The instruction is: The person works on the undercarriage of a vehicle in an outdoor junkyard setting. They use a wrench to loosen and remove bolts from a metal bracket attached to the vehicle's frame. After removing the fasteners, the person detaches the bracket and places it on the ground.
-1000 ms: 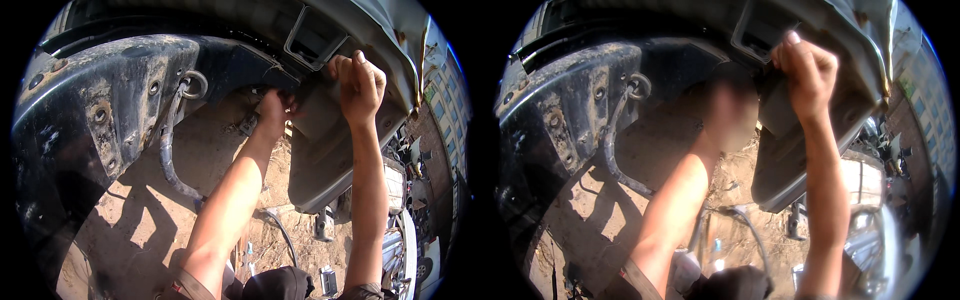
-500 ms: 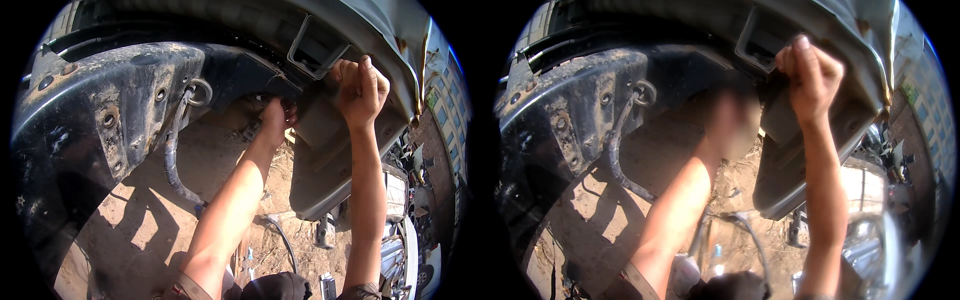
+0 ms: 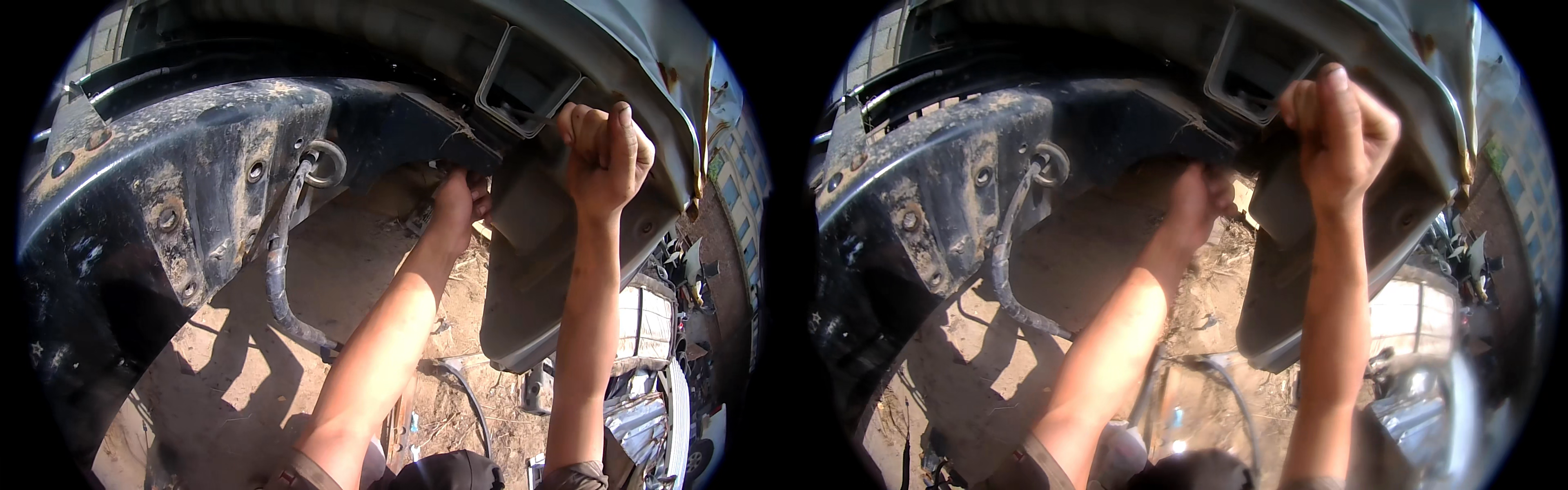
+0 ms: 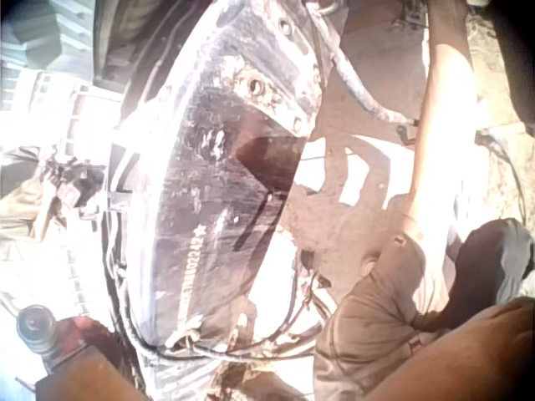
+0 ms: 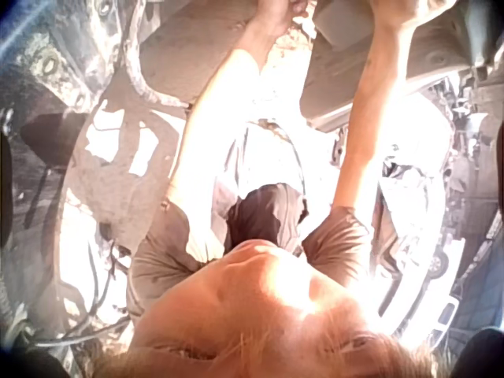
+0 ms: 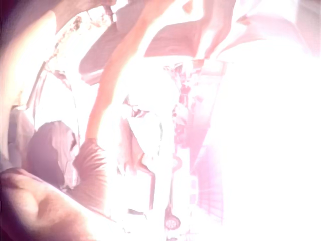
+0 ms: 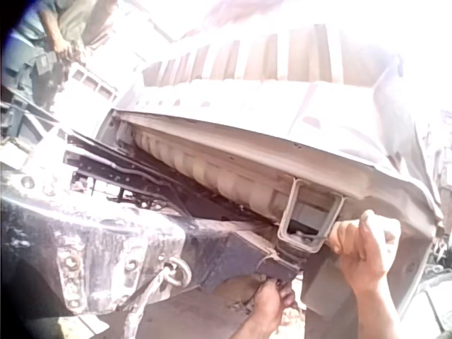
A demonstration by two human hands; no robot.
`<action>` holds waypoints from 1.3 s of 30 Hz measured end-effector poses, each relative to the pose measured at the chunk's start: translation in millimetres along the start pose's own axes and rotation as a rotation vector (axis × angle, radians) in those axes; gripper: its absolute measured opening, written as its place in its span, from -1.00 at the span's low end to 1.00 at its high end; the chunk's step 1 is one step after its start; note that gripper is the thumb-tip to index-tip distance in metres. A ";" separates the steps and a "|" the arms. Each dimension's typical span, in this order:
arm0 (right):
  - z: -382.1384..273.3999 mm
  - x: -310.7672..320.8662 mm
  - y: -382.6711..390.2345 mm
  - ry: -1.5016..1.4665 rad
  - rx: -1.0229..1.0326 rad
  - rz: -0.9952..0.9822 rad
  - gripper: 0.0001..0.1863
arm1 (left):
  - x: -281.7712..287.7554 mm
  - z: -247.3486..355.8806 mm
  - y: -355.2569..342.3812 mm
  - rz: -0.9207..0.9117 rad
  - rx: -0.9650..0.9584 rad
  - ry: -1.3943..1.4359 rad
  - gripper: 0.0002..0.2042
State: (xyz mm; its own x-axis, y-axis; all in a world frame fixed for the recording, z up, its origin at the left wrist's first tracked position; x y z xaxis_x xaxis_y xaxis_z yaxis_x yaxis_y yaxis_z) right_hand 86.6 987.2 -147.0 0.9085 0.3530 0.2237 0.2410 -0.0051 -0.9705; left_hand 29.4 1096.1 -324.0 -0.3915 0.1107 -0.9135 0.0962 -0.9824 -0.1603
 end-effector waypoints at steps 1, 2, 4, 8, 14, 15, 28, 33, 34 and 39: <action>0.0 -0.7 0.0 -0.003 -0.003 0.000 -0.50 | 0.3 0.9 0.8 0.005 -0.002 0.005 -0.67; 0.1 -1.6 0.1 -0.006 -0.006 0.000 -0.50 | 0.9 1.2 1.0 -0.006 -0.002 0.015 -0.67; 1.0 -0.8 -0.7 -0.017 -0.011 0.011 -0.50 | 1.5 0.3 -0.7 -0.034 0.001 0.038 -0.67; -1.2 -7.8 -2.7 0.057 0.013 -0.017 -0.50 | 2.8 1.4 -4.5 -0.083 -0.016 -0.037 -0.68; 0.1 9.5 -16.8 -0.074 -0.002 -0.008 -0.51 | -1.2 -0.2 1.0 -0.035 -0.032 -0.020 -0.64; -0.6 13.1 -21.7 -0.152 0.036 0.022 -0.51 | 0.4 1.2 -0.4 -0.032 -0.034 -0.028 -0.64; 17.7 -81.7 -40.1 0.381 -0.535 -0.042 -0.50 | 9.7 -0.3 -9.7 -0.132 -0.126 -0.088 -0.70; 19.3 -83.6 -42.2 0.416 -0.678 0.088 -0.49 | 6.7 -6.6 -8.4 -0.115 0.011 0.004 -0.69; 17.5 -85.7 -41.8 0.438 -0.689 0.106 -0.49 | 8.9 -6.6 -10.2 -0.113 0.047 0.029 -0.69; 18.0 -86.3 -33.9 0.533 -0.598 -0.105 -0.48 | 25.7 -8.3 -34.8 -0.300 -0.157 -0.106 -0.71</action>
State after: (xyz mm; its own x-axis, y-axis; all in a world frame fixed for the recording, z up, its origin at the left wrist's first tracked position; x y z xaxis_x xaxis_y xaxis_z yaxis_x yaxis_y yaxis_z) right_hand -6.2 973.8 -135.0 0.8751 -0.1138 0.4704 0.3389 -0.5499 -0.7634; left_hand 23.7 1134.4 -344.9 -0.5157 0.3661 -0.7746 0.0987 -0.8727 -0.4782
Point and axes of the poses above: each hand's wrist, its own y-axis away from the middle knuckle, its own x-axis out of the back of the hand, z = x × y, the point moved 4 cm from there along -y, towards the middle knuckle, and after that the axes turned 12 degrees about z, right-handed, at the moved point
